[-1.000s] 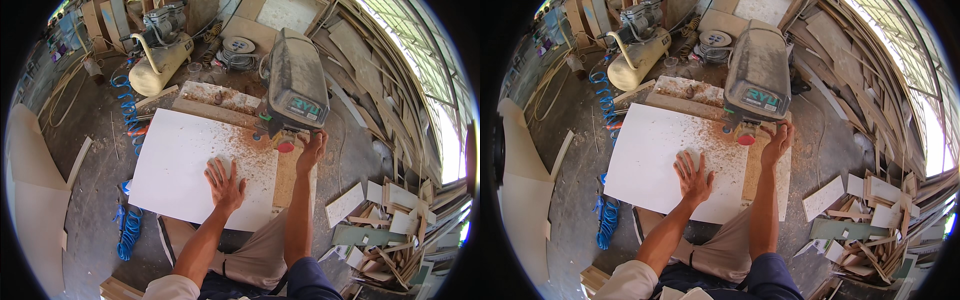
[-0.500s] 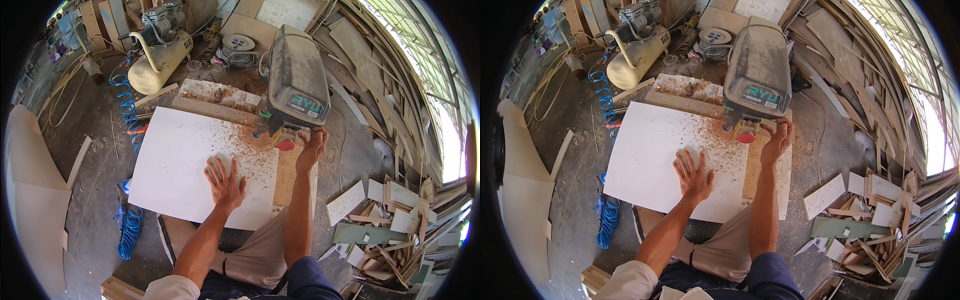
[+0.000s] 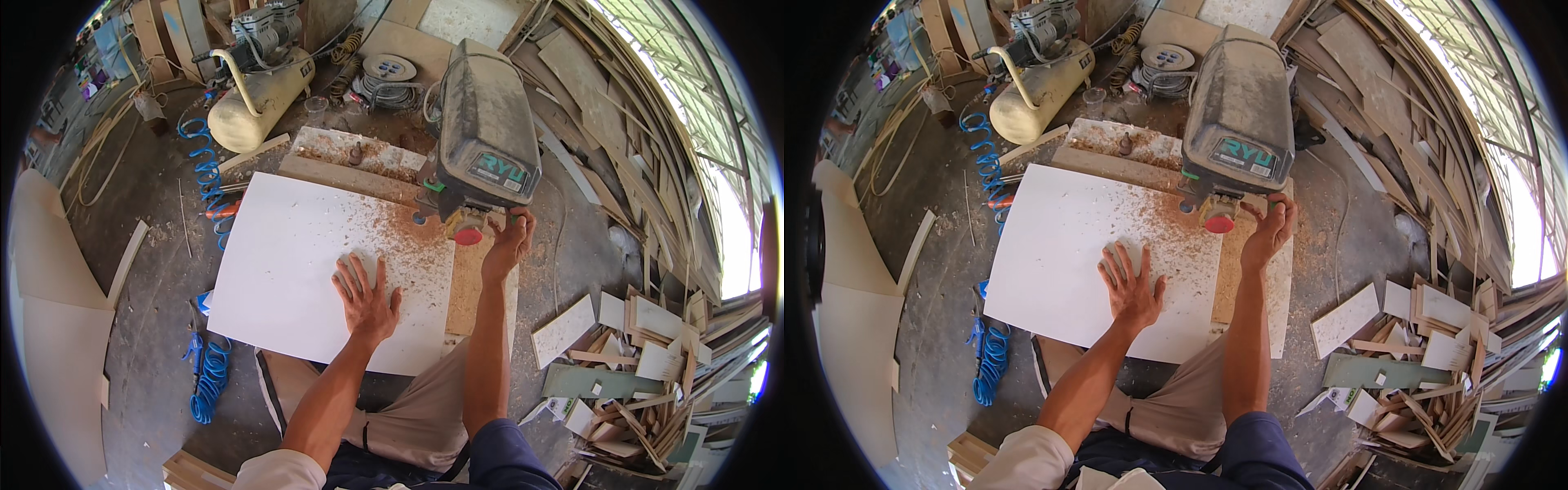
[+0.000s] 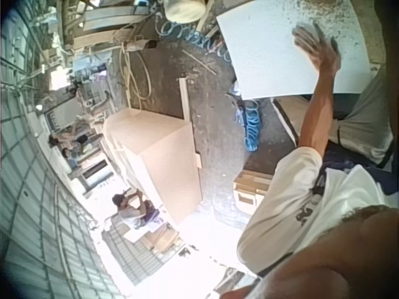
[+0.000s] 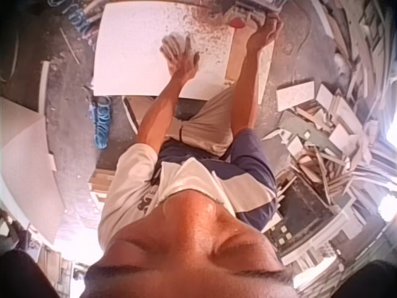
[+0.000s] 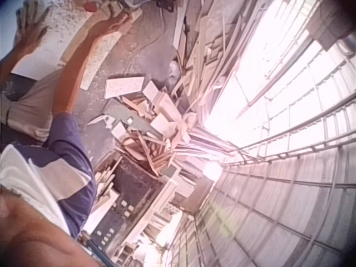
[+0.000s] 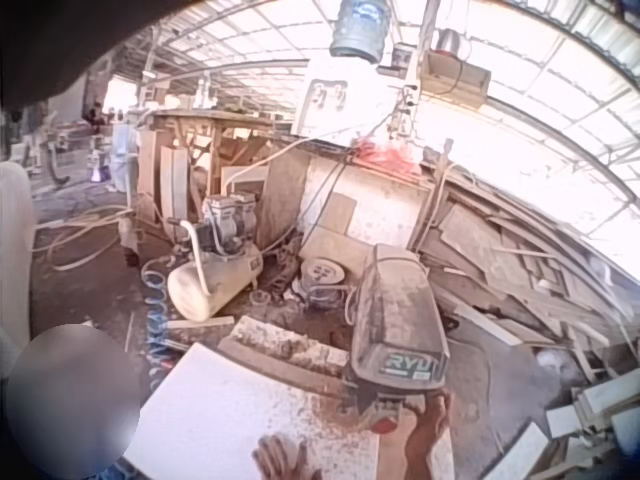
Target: The person uses a drill press to create circular holes in a white rectangular wood panel, positioning the wood under the bit and lowering the handle, then cleans the work surface with a blue air blower.
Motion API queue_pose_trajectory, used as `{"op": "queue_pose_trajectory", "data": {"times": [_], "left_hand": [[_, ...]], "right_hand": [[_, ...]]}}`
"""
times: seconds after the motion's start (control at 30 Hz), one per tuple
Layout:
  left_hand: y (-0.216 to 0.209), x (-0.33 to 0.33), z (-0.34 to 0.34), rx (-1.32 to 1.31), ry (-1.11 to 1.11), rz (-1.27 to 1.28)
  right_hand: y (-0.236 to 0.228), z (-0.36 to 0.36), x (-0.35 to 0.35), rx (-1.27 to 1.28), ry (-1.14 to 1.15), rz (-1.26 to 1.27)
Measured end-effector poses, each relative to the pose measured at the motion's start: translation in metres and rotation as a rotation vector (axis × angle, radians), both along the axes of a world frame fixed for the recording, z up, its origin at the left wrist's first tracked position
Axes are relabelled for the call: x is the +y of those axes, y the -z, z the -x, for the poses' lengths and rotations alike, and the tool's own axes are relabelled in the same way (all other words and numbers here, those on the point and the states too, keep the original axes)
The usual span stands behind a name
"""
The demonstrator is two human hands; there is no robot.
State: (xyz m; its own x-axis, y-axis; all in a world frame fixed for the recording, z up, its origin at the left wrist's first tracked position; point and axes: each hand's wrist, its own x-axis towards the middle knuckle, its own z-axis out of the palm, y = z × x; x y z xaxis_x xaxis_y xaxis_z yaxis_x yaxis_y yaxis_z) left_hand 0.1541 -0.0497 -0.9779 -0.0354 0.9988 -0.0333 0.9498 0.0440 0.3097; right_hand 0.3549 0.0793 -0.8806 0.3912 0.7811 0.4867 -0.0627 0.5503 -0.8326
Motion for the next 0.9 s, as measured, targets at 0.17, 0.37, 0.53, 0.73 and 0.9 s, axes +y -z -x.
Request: {"op": "queue_pose_trajectory", "data": {"times": [0.17, 0.37, 0.53, 0.73, 0.9], "left_hand": [[0.003, 0.0, -0.002, 0.002, 0.004, 0.002], [0.0, 0.001, -0.001, -0.005, -0.002, 0.0], [0.0, 0.001, -0.002, -0.002, -0.006, 0.002], [-0.001, 0.0, -0.001, -0.017, -0.011, 0.005], [0.001, 0.0, -0.001, -0.009, -0.001, 0.007]], "right_hand": [[0.006, -0.003, 0.001, 0.019, 0.001, 0.003], [0.002, 0.0, -0.001, 0.008, -0.005, -0.011], [0.007, -0.001, -0.002, -0.018, 0.015, -0.012], [0.001, -0.003, 0.0, -0.12, 0.032, -0.019], [-0.023, -0.012, 0.023, -0.167, 0.126, 0.025]]}}
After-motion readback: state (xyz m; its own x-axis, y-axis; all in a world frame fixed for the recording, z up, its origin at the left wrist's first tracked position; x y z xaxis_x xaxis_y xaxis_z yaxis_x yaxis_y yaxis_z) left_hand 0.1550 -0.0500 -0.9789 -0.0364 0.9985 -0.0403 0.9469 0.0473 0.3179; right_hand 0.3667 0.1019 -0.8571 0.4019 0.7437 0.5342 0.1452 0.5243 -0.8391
